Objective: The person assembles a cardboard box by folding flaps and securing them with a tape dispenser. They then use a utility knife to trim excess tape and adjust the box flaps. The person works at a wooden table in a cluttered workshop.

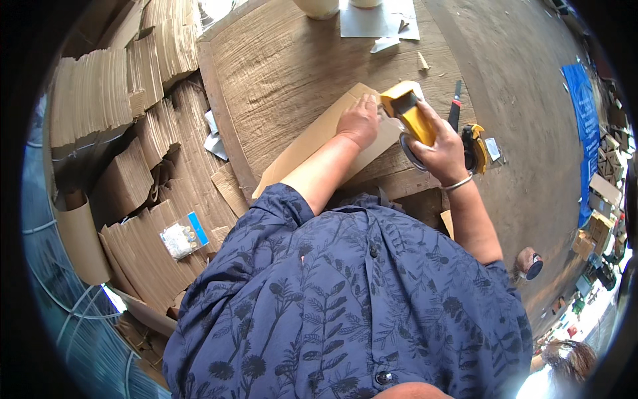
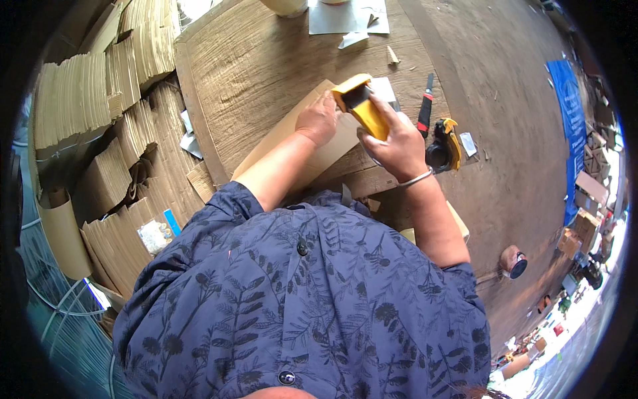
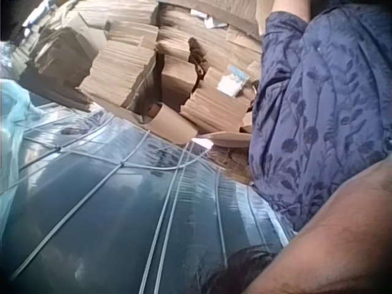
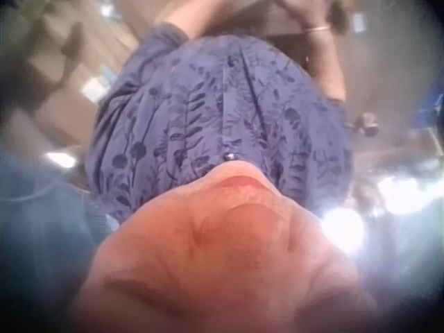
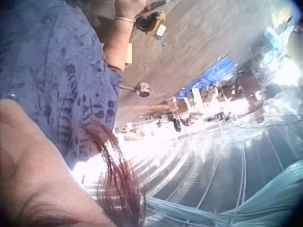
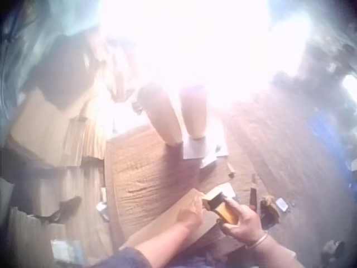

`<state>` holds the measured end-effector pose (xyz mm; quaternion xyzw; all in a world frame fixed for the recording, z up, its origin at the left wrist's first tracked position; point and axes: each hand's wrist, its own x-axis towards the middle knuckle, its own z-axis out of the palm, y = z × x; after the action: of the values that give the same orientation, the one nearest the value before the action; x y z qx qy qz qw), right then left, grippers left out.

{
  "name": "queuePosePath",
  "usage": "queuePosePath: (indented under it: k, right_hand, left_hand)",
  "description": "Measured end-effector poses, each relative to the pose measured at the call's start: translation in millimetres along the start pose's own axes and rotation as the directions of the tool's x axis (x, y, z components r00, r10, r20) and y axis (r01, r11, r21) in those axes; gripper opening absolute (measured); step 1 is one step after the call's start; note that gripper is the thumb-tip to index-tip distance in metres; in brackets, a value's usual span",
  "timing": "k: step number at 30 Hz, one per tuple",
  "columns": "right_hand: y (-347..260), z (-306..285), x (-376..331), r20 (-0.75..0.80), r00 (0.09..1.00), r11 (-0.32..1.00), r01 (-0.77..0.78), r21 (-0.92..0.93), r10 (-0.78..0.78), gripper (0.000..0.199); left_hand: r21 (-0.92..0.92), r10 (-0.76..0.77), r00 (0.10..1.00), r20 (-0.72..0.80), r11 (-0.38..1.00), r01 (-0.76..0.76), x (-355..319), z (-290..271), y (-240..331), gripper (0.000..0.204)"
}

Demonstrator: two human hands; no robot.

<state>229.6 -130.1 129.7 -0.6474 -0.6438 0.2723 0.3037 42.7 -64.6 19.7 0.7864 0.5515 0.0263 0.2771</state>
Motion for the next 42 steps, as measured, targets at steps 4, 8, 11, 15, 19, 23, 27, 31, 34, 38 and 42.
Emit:
queuePosePath:
  k: [4,8,11,15,19,23,27,31,34,38,42]
  right_hand:
    - [-6.8,-27.5,-15.0,0.145,0.988,0.978,-0.031,-0.204,0.062,0.068]
    - [13.3,-39.8,-55.7,0.226,0.966,0.945,-0.05,-0.322,0.128,0.07]
    - [43.0,-20.0,-76.0,0.204,0.971,0.933,-0.045,-0.357,0.125,0.072]
    - [84.1,22.6,-69.1,0.204,0.968,0.912,-0.052,-0.406,0.146,0.074]
    - [99.5,56.3,-56.5,0.197,0.972,0.924,-0.041,-0.381,0.125,0.075]
    - [110.6,65.7,-55.3,0.19,0.971,0.93,-0.07,-0.361,0.147,0.075]
    - [117.2,65.5,-57.2,0.21,0.966,0.933,-0.068,-0.354,0.15,0.077]
    - [125.8,68.2,-63.2,0.222,0.961,0.928,-0.072,-0.366,0.162,0.074]
    - [130.7,71.2,-71.1,0.259,0.94,0.915,-0.11,-0.389,0.223,0.073]
    - [125.9,71.6,-72.5,0.298,0.91,0.894,-0.144,-0.423,0.288,0.072]
    - [118.2,65.1,-65.6,0.289,0.921,0.885,-0.11,-0.452,0.262,0.071]
  left_hand:
    - [0.025,-0.052,0.999,0.017,0.998,0.051,0.8,-3.7,5.0,0.052]
    - [0.09,-0.033,0.999,-0.015,0.995,0.034,-3.3,1.5,5.9,0.05]
    - [0.103,-0.035,0.999,-0.005,0.994,0.035,-1.9,2.0,4.0,0.05]
    - [0.097,-0.021,0.996,0.082,0.995,0.013,3.2,-5.7,1.7,0.053]
    - [0.053,0.076,0.989,0.128,0.995,-0.083,9.3,-10.2,-12.5,0.057]
    - [0.093,-0.015,0.978,0.206,0.996,-0.005,21.1,-22.4,8.8,0.063]
    - [0.137,-0.062,0.993,0.103,0.989,0.048,29.3,-9.2,16.5,0.06]
    - [0.159,-0.04,0.996,0.085,0.987,0.026,32.2,-7.0,12.3,0.056]
    - [0.149,-0.016,0.999,0.049,0.989,0.009,31.5,-5.1,8.4,0.056]
    - [0.12,-0.024,0.998,0.06,0.993,0.017,30.3,-6.6,6.5,0.056]
    - [0.094,-0.012,0.999,0.041,0.996,0.008,30.4,-8.6,5.4,0.053]
